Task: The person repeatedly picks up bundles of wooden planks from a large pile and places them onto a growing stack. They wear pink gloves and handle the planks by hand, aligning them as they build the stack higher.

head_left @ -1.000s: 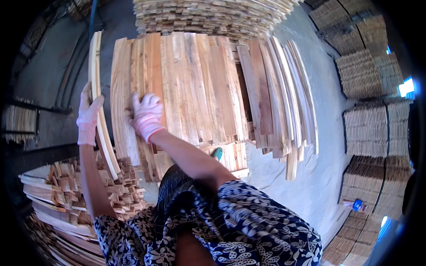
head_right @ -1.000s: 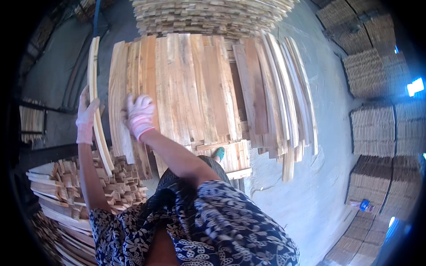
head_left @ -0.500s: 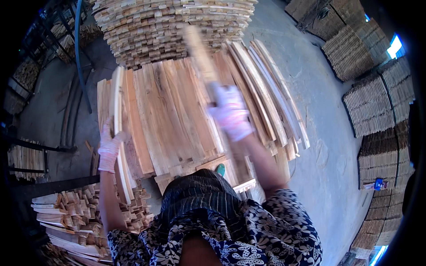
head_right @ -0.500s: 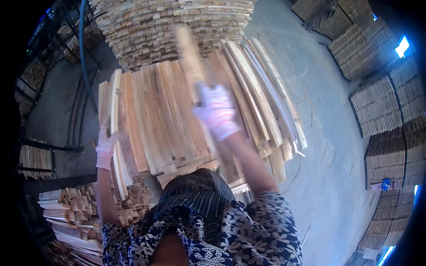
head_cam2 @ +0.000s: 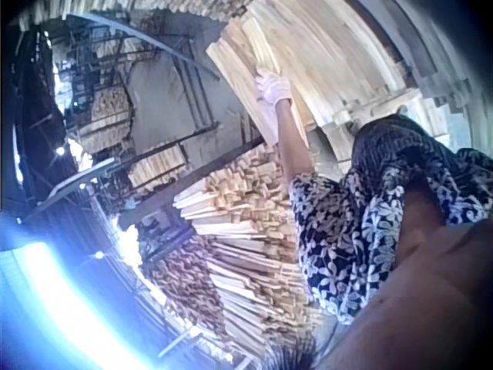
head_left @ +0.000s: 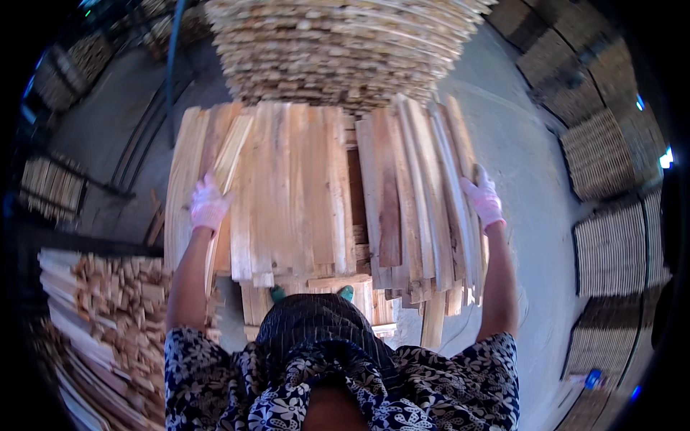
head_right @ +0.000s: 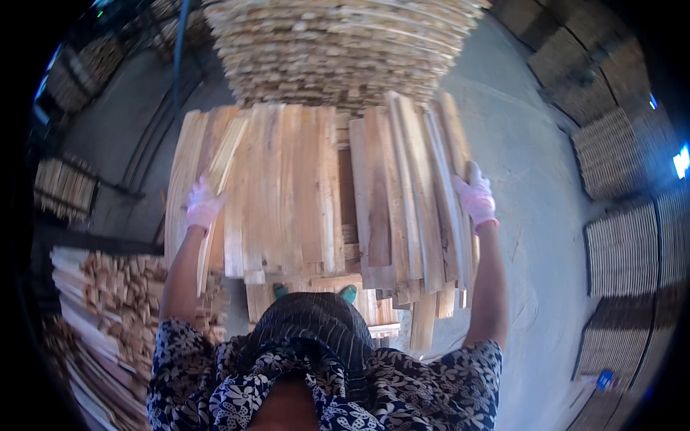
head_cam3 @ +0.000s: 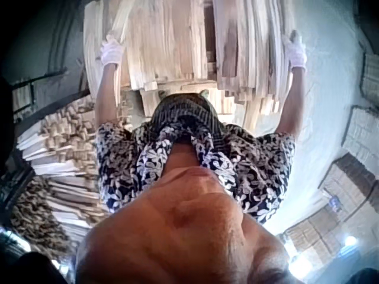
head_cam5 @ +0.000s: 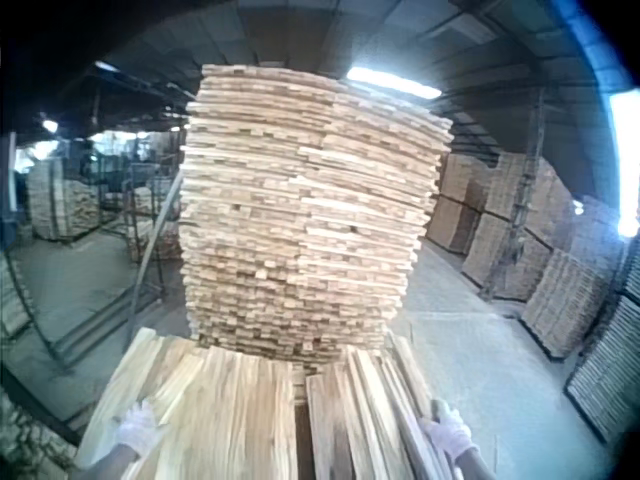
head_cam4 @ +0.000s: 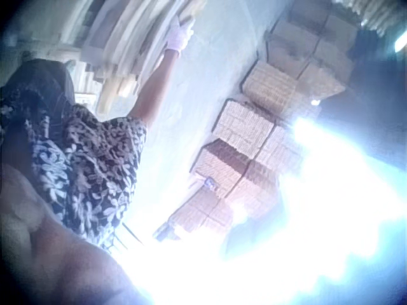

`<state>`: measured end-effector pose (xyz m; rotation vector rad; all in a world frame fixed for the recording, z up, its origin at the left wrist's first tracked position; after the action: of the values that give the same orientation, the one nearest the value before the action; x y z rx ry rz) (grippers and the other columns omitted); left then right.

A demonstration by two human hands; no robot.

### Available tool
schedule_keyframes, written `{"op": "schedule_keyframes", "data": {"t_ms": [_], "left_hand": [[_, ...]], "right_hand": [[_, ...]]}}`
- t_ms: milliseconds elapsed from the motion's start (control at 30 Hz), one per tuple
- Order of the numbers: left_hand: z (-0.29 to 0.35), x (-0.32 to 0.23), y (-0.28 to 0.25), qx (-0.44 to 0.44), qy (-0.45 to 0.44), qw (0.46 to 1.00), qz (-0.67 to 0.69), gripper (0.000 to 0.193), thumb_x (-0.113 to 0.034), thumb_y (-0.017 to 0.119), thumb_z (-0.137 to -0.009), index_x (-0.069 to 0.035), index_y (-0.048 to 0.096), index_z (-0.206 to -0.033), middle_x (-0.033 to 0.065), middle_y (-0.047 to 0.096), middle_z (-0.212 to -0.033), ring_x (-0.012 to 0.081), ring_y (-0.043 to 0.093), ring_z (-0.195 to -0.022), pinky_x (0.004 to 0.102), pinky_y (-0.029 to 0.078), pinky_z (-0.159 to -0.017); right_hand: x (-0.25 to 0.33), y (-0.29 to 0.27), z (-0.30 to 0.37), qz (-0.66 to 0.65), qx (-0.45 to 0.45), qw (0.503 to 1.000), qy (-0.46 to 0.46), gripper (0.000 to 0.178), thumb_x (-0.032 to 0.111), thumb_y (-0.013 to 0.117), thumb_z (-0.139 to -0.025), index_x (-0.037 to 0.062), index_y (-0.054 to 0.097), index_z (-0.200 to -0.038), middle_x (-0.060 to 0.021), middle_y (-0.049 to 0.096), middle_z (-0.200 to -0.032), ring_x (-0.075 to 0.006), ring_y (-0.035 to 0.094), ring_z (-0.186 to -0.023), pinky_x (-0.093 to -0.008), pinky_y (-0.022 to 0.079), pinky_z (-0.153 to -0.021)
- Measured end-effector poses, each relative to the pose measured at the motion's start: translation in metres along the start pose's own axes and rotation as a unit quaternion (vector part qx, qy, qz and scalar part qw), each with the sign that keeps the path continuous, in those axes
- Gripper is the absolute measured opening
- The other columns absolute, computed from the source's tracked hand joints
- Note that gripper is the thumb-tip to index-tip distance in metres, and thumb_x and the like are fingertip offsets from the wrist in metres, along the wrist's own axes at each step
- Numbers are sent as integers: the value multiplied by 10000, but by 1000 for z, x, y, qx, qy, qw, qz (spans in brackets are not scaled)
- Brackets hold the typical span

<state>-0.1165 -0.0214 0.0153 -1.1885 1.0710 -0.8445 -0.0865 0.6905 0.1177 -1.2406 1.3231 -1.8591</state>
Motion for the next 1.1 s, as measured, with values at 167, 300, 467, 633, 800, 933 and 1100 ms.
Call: {"op": "schedule_keyframes", "data": {"t_ms": [167, 300, 467, 633, 800, 933, 1100], "left_hand": [[-6, -3, -6, 66, -22, 996, 51, 956, -412, 762, -822, -107, 270, -1583, 287, 487, -1443, 453, 522, -1299, 513, 448, -1082], [6, 25, -30, 107, -40, 933, 343, 934, -427, 783, -833, -101, 321, -1576, 225, 534, -1429, 316, 574, -1265, 412, 457, -1063], [93, 52, -95, 2, -113, 692, 713, 911, -507, 804, -826, -11, 438, -1496, 121, 641, -1273, 197, 608, -1122, 327, 484, -974], [150, 81, -69, 42, -64, 690, 720, 663, -473, 762, -880, -13, 579, -1320, 57, 658, -1088, 156, 612, -995, 315, 509, -874], [225, 93, -49, 15, -147, 605, 783, 476, -474, 702, -940, -35, 656, -1118, 53, 643, -948, 178, 625, -920, 345, 522, -817], [278, 98, 18, 50, -161, 528, 833, 454, -478, 710, -943, -60, 658, -1112, 56, 648, -935, 199, 643, -925, 365, 536, -813], [322, 78, 129, -44, -280, 355, 891, 246, -298, 763, -936, -82, 663, -996, 35, 645, -928, 192, 639, -813, 384, 550, -777]], "right_hand": [[-11, 1, 0, -174, 82, 981, -14, 821, 353, 694, -885, 115, 335, -1585, -235, 493, -1512, -339, 494, -1385, -421, 417, -1116], [30, -27, 18, 46, 2, 999, -24, 800, 295, 715, -889, 126, 349, -1581, -227, 502, -1494, -348, 493, -1381, -421, 414, -1126], [161, -12, 37, -50, 47, 960, -272, 825, 204, 759, -860, 93, 355, -1571, -231, 498, -1483, -354, 495, -1373, -427, 400, -1145], [372, 92, 73, -34, 152, 846, -510, 853, 226, 776, -835, 117, 361, -1571, -251, 499, -1460, -393, 494, -1359, -438, 406, -1139], [509, 200, 39, 78, 202, 819, -532, 871, 269, 770, -830, 253, 340, -1587, -266, 493, -1437, -419, 500, -1337, -456, 423, -1122], [536, 290, -2, 176, 183, 803, -540, 919, 252, 769, -820, 300, 294, -1605, -276, 452, -1489, -424, 468, -1373, -463, 407, -1137], [528, 304, -22, 132, 249, 788, -547, 891, 218, 713, -868, 291, 248, -1625, -298, 401, -1543, -424, 387, -1446, -427, 327, -1201]]}}
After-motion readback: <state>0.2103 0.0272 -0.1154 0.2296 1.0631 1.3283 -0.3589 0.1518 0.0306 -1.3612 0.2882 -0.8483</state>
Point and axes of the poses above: each hand's wrist, its own z-axis away from the middle knuckle, its own y-axis out of the palm, x = y × z, the point moved 8 cm from there along -z, towards the middle knuckle
